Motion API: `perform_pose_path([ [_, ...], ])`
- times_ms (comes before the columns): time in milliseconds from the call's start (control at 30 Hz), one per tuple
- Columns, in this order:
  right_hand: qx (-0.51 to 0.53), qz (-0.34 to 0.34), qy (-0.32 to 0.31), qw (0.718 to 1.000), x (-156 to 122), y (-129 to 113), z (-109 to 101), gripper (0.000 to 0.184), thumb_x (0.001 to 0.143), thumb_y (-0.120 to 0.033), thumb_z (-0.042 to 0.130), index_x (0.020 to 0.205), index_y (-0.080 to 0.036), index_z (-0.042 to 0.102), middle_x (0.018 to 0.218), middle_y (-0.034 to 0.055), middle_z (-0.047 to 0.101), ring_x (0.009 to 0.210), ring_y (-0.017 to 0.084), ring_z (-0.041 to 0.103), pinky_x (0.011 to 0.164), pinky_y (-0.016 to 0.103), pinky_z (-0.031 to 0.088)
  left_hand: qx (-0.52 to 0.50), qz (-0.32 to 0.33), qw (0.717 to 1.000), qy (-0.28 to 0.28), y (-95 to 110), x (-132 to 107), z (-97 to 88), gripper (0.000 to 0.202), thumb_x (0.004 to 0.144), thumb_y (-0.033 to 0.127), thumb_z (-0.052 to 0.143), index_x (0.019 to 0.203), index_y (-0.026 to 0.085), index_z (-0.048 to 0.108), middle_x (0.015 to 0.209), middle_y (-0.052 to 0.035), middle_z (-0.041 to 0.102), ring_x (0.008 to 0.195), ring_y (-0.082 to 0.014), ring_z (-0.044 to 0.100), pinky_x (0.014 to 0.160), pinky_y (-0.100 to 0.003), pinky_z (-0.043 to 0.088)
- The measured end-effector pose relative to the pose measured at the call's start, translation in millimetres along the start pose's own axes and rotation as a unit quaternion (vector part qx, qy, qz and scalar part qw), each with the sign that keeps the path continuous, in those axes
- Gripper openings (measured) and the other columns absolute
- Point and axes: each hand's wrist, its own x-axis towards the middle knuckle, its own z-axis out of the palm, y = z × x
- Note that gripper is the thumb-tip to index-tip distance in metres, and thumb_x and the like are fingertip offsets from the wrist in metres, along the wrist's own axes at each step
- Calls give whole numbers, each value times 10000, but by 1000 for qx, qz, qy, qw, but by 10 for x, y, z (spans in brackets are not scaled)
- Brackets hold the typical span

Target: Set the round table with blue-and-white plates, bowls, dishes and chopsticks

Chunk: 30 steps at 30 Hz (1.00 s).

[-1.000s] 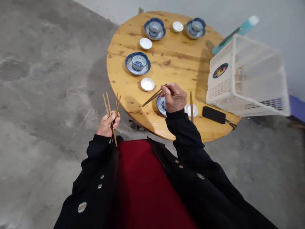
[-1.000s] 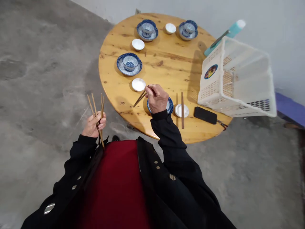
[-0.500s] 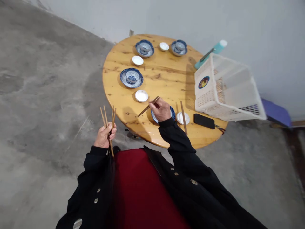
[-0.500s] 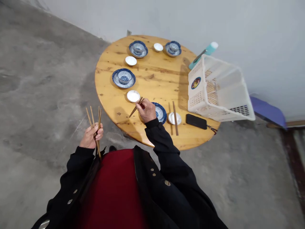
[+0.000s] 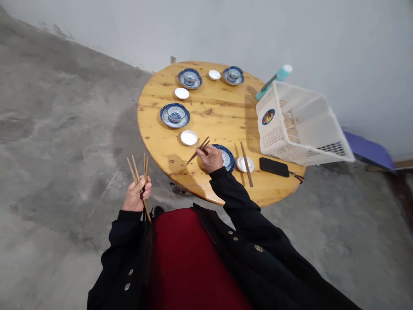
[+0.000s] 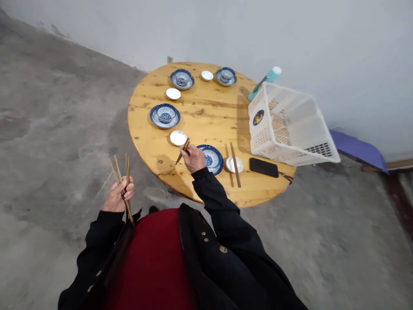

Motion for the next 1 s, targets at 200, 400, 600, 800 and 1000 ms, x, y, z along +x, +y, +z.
perform_pose_path([
  [200, -37, 28, 53, 997, -55, 18, 47, 239, 892, -369, 571, 813, -177, 690, 814, 93, 712, 754, 224, 662, 693, 305, 477, -12, 13, 1000, 14, 58, -75, -186, 355, 714, 382, 801, 870, 134, 599, 588, 61, 470, 402, -17, 363, 365, -138, 252],
  [400, -49, 35, 107, 992, -108, 120, 101, 249, 887, -403, 565, 782, -204, 671, 757, 73, 703, 708, 210, 634, 676, 301, 471, -15, 14, 999, 26, 145, -135, -326, 361, 690, 379, 818, 847, 137, 601, 582, 64, 472, 396, -12, 361, 361, -132, 263],
  [600, -30, 77, 93, 992, -146, 158, 229, 218, 889, -352, 564, 840, -175, 682, 815, 92, 705, 757, 217, 663, 725, 322, 502, -16, 11, 999, 35, 234, -215, -517, 329, 700, 362, 807, 836, 135, 611, 578, 60, 473, 393, -13, 355, 353, -132, 262],
  [800, -12, 116, 65, 991, -162, 99, 460, 178, 882, -305, 566, 845, -176, 684, 863, 110, 698, 830, 245, 680, 747, 343, 538, -8, 23, 999, 41, 356, -257, -665, 325, 713, 357, 804, 843, 132, 610, 583, 60, 464, 406, -16, 372, 365, -126, 287],
  [1000, -14, 111, 72, 991, -189, 32, 552, 175, 885, -297, 567, 791, -178, 656, 884, 127, 694, 831, 247, 677, 760, 351, 550, -13, 19, 998, 58, 502, -169, -739, 326, 712, 357, 816, 839, 126, 623, 587, 56, 462, 419, -15, 380, 368, -120, 302],
])
